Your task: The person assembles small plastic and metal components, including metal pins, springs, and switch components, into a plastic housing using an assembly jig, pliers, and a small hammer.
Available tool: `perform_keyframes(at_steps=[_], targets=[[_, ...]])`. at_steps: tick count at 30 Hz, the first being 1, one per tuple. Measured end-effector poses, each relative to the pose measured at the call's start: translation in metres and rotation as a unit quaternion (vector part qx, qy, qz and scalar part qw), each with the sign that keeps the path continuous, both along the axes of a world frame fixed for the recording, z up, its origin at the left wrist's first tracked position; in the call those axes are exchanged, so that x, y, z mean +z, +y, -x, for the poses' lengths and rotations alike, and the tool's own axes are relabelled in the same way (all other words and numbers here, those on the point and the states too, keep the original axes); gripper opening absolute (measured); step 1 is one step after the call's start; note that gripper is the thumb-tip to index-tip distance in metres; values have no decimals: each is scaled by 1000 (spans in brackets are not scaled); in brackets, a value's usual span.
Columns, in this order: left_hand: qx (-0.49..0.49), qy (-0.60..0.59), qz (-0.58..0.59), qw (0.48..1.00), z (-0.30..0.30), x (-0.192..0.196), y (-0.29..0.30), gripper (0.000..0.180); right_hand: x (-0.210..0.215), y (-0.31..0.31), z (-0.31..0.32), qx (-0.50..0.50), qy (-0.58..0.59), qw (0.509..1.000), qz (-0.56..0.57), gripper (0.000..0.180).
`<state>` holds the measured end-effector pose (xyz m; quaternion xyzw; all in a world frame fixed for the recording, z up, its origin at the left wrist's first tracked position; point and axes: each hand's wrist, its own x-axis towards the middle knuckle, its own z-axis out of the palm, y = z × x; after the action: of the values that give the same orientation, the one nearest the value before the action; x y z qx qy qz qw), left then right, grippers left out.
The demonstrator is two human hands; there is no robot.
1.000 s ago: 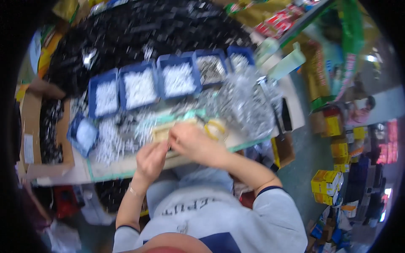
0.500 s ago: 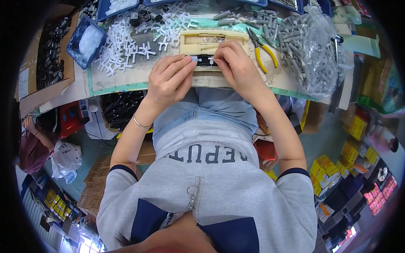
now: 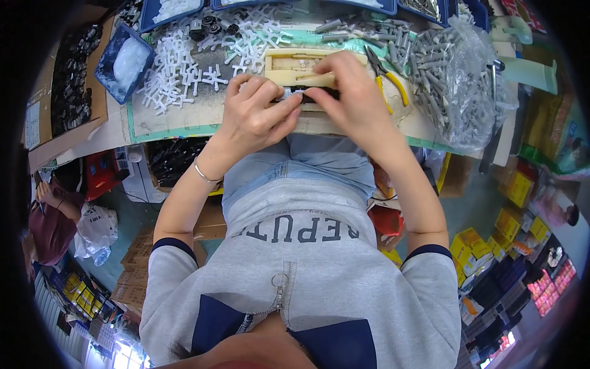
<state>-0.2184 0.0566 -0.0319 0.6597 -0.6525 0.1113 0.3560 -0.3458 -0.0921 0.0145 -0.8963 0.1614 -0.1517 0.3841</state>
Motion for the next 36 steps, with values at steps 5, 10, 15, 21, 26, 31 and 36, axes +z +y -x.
perform_keyframes(at_steps=[5, 10, 15, 21, 26, 31, 36], targets=[[-34, -14, -25, 999, -4, 11, -11, 15, 42, -90, -10, -68, -43, 979, 186, 14], [-55, 6, -37, 998, -10, 41, -14, 15, 34, -195, -47, -84, 253, 872, 410, 24], [110, 54, -21, 992, -62, 60, -36, 6, 0, -210, -56, -75, 212, 870, 438, 10], [190, -115, -96, 970, -132, 46, -100, 8, -3, -200, -54, -143, 221, 877, 402, 16], [199, -144, -85, 966, -139, 32, -118, 7, 4, -193, -51, -148, 108, 918, 351, 14], [186, -168, -111, 962, -138, 34, -117, 6, 24, -180, -49, -147, 35, 952, 266, 14], [178, -78, -57, 979, -127, 53, -109, 4, 52, -149, -46, -143, -43, 983, 102, 13]])
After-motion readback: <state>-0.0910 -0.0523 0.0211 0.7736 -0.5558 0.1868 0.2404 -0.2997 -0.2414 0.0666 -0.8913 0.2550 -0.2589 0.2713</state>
